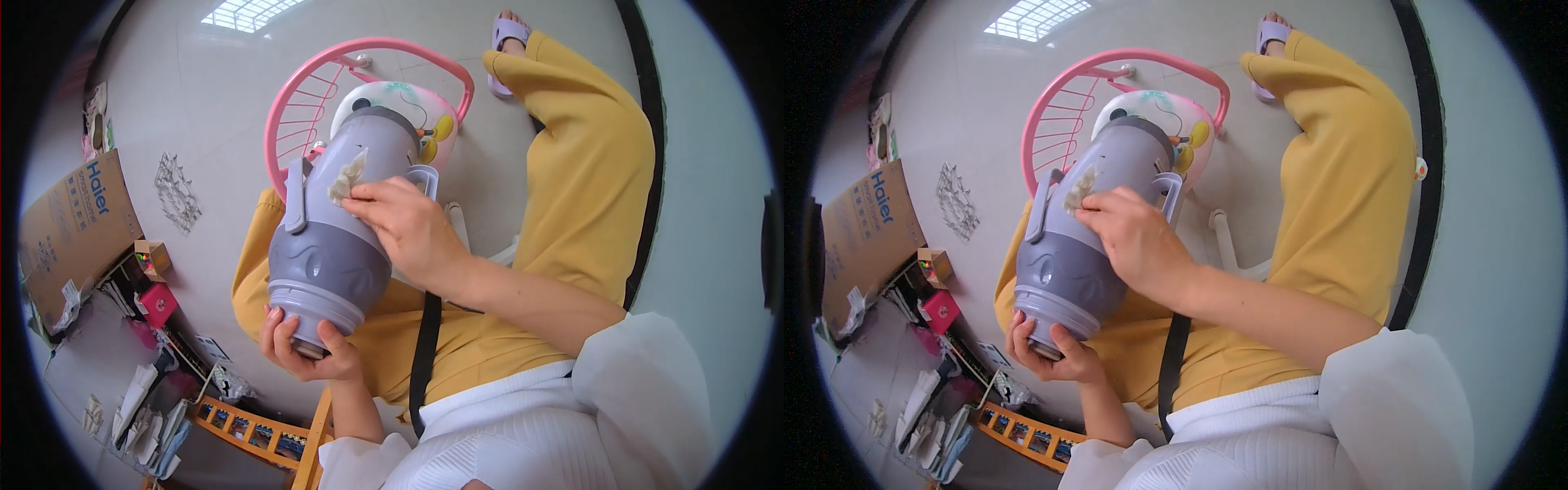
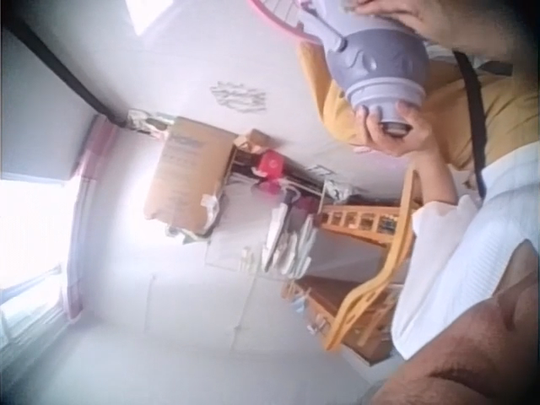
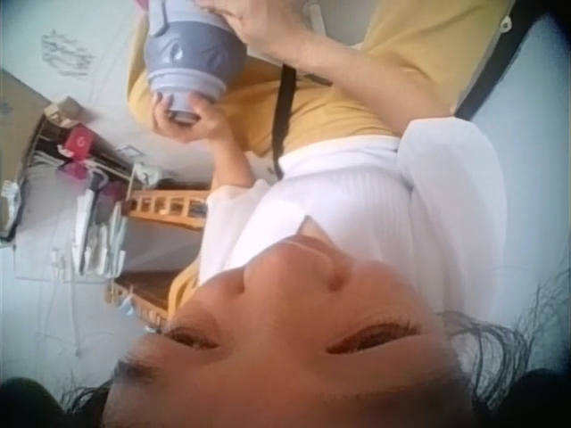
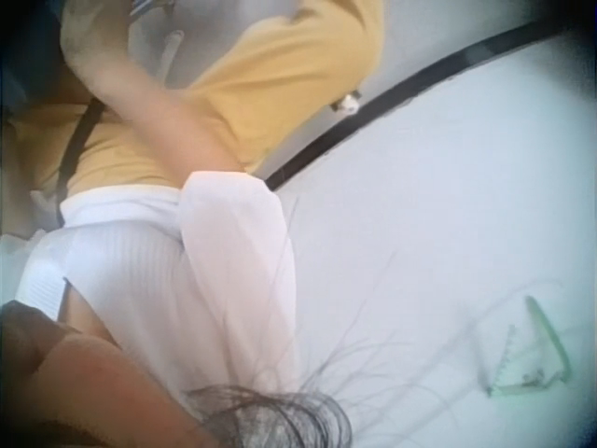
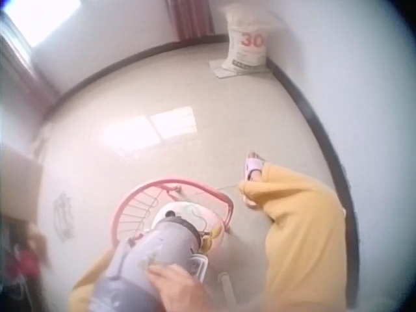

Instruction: The person wipes a large thermos and then cleans the frame and tray of a child's walker with a cloth.

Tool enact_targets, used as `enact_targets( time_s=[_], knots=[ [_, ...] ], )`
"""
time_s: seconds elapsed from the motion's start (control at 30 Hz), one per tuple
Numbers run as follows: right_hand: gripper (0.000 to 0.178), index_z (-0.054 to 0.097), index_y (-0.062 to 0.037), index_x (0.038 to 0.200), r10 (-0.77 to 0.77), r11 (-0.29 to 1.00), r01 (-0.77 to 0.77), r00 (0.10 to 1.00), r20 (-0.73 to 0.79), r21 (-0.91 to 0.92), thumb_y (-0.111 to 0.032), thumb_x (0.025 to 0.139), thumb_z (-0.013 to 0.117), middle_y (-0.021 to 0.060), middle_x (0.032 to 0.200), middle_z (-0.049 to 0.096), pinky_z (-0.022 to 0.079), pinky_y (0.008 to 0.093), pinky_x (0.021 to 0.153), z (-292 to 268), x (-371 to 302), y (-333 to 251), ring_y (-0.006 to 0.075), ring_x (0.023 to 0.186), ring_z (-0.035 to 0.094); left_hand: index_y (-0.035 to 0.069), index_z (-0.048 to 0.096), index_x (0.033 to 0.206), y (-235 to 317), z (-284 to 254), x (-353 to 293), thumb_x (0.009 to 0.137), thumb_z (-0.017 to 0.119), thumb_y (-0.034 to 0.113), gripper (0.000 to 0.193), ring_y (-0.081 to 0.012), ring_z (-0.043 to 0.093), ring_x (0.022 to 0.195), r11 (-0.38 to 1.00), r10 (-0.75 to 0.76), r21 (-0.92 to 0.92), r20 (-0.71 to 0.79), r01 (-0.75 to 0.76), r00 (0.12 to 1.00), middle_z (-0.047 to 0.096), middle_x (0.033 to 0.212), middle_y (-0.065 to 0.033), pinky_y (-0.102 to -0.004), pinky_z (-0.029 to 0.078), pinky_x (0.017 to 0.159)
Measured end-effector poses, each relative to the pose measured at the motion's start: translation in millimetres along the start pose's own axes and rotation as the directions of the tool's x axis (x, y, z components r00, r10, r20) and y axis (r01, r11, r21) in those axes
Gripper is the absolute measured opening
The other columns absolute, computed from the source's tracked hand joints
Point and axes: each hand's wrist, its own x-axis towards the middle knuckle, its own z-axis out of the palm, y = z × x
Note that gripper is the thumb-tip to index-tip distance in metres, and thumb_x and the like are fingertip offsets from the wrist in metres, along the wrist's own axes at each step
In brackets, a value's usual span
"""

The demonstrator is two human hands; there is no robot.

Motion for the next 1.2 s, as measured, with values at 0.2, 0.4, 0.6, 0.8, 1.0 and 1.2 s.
enact_targets(
  time_s=[0.2,0.4,0.6,0.8,1.0,1.2],
  knots=[
    [0.022,0.070,-0.0008,0.098,0.429,0.903,-0.429,0.903,-0.012,-0.006,0.002,0.082,0.056,0.0137,0.098,0.064,0.049,0.0312,0.084,-17.2,40.9,102.7,0.0268,0.093,0.062,0.001,0.053,0.101,1.8,2.9,-5.2,0.081,0.062,0.021,0.030,-0.0313,0.051,0.104,0.994,0.101,-0.054,0.076,-0.097,0.992,0.050,0.108,-0.0149,-0.0505,0.040,0.100],
    [0.021,0.070,-0.0030,0.093,0.099,0.988,-0.097,0.995,-0.011,0.117,0.002,0.075,0.061,0.0135,0.091,0.063,0.048,0.0362,0.084,6.7,-2.7,5.2,0.0292,0.092,0.060,0.002,0.053,0.100,-7.1,-12.2,-13.4,0.082,0.061,0.023,0.029,-0.0319,0.052,0.104,0.997,0.082,-0.014,0.059,-0.081,0.995,0.051,0.108,-0.0150,-0.0515,0.041,0.100],
    [0.017,0.072,-0.0046,0.089,0.261,0.962,-0.249,0.958,-0.116,0.109,0.001,0.077,0.061,0.0112,0.088,0.064,0.049,0.0333,0.076,-9.9,27.4,91.3,0.0266,0.083,0.063,0.003,0.052,0.098,-3.6,-1.2,-9.9,0.082,0.062,0.025,0.029,-0.0319,0.052,0.104,0.990,0.127,-0.077,0.084,-0.120,0.988,0.051,0.108,-0.0147,-0.0523,0.042,0.099],
    [0.015,0.072,-0.0048,0.087,0.227,0.963,-0.219,0.973,-0.036,0.159,-0.001,0.077,0.062,0.0106,0.086,0.063,0.049,0.0328,0.076,8.0,17.6,45.3,0.0266,0.082,0.063,0.003,0.053,0.097,-7.7,-9.0,-14.0,0.082,0.063,0.026,0.029,-0.0314,0.052,0.104,0.993,0.114,-0.049,0.078,-0.110,0.990,0.052,0.108,-0.0142,-0.0530,0.042,0.100],
    [0.013,0.073,-0.0065,0.084,0.222,0.973,-0.218,0.974,-0.044,0.080,-0.003,0.076,0.064,0.0120,0.085,0.065,0.050,0.0361,0.077,4.8,30.9,69.6,0.0291,0.082,0.063,0.004,0.053,0.097,-9.2,-13.7,-14.3,0.082,0.063,0.027,0.030,-0.0310,0.052,0.105,0.991,0.130,-0.038,0.101,-0.126,0.986,0.051,0.108,-0.0144,-0.0531,0.042,0.100],
    [0.012,0.073,-0.0065,0.085,0.290,0.957,-0.288,0.957,-0.032,0.046,-0.005,0.075,0.066,0.0114,0.084,0.065,0.050,0.0355,0.076,-2.2,37.6,83.0,0.0288,0.083,0.064,0.004,0.053,0.097,-8.7,-8.4,-17.7,0.081,0.064,0.027,0.029,-0.0311,0.052,0.105,0.989,0.140,-0.053,0.102,-0.135,0.985,0.051,0.108,-0.0144,-0.0533,0.041,0.101]
  ],
)
